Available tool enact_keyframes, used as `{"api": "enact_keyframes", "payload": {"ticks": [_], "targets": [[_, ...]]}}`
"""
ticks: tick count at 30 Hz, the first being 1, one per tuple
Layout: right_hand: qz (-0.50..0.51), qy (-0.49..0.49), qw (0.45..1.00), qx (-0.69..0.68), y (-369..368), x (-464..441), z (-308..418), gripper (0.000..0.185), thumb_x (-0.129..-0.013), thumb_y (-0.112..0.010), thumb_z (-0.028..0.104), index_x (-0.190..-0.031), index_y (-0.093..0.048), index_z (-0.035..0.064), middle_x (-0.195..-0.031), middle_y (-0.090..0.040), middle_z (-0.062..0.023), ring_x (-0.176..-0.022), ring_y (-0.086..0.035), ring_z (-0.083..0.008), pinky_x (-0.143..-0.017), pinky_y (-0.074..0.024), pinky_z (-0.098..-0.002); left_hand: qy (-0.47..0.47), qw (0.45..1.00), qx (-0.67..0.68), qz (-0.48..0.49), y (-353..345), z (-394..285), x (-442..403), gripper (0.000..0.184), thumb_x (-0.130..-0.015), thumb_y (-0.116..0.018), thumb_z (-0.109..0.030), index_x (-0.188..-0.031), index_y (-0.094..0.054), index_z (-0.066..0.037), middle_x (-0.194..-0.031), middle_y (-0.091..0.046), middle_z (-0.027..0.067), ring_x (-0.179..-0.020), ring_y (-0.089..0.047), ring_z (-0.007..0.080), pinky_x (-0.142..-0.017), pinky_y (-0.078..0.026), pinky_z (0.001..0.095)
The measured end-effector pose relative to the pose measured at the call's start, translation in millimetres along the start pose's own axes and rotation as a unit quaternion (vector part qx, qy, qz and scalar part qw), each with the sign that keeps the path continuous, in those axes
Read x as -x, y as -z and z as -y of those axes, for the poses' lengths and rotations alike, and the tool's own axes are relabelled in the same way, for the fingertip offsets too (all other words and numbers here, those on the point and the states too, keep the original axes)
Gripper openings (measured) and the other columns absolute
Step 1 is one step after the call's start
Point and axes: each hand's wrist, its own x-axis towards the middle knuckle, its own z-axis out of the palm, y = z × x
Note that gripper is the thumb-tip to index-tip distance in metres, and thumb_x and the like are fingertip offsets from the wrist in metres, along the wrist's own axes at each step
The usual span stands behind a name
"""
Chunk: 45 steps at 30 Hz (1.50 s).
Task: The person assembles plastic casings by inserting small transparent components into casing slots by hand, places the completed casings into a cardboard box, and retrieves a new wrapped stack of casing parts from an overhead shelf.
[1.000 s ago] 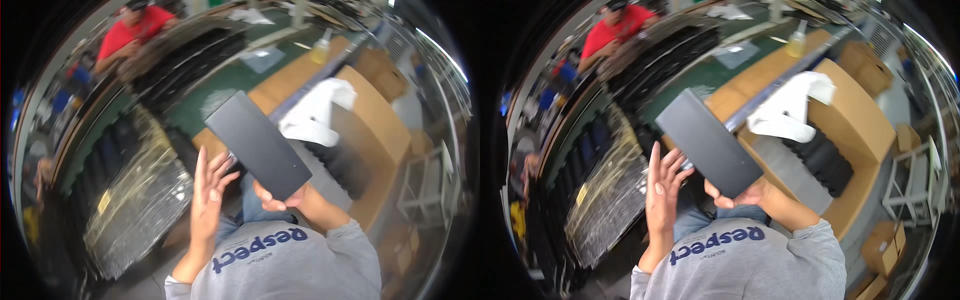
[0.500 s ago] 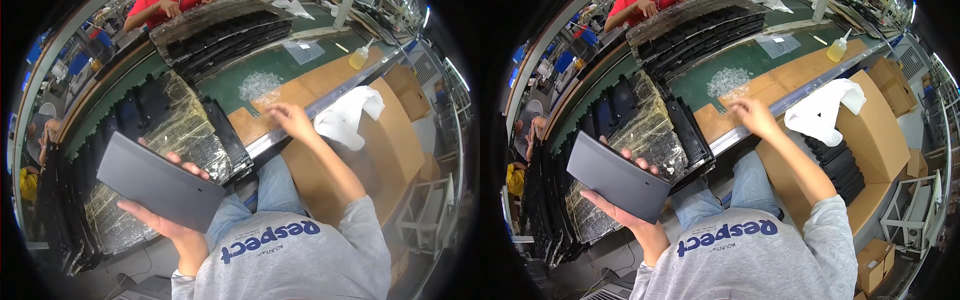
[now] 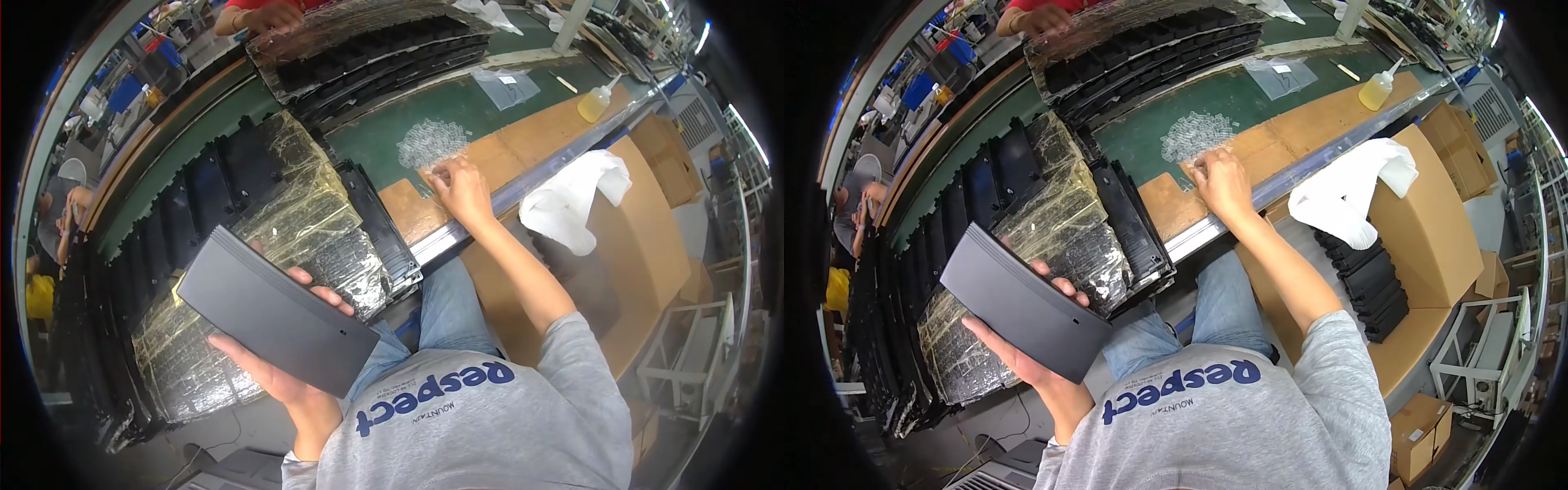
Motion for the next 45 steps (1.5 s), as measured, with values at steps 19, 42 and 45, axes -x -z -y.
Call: {"api": "enact_keyframes", "payload": {"ticks": [19,42,45], "targets": [[0.01,0.02,0.999,-0.033,24,5,0,0.015,-0.074,-0.066,0.011,-0.083,-0.062,-0.0007,-0.077,-0.062,-0.0159,-0.07,-0.063,-0.0246,-0.066,-0.0493,-0.0332,-0.014,1.0,0.003,0.002,-1,0,3,0.082,-0.083,-0.022,-0.07,-0.14,-0.016,-0.011,-0.105,-0.049,0.0149,-0.083,-0.056,0.0292,-0.067,-0.051,0.045],[0.272,0.063,0.893,-0.352,119,69,170,0.017,-0.074,-0.061,-0.008,-0.089,-0.063,0.0001,-0.081,-0.06,-0.0065,-0.071,-0.058,-0.0094,-0.063,-0.048,-0.0218,-0.089,0.982,-0.161,-0.043,-20,13,12,0.078,-0.085,-0.013,-0.067,-0.123,-0.037,-0.003,-0.104,-0.049,0.0169,-0.086,-0.057,0.0257,-0.073,-0.049,0.0361],[0.236,0.129,0.928,-0.257,124,73,179,0.015,-0.074,-0.064,-0.005,-0.087,-0.06,-0.0004,-0.082,-0.059,-0.0058,-0.071,-0.057,-0.0085,-0.063,-0.048,-0.0215,-0.083,0.979,-0.175,-0.068,-25,13,14,0.079,-0.085,-0.014,-0.068,-0.123,-0.037,-0.002,-0.104,-0.049,0.0168,-0.085,-0.057,0.0255,-0.073,-0.049,0.0361]]}}
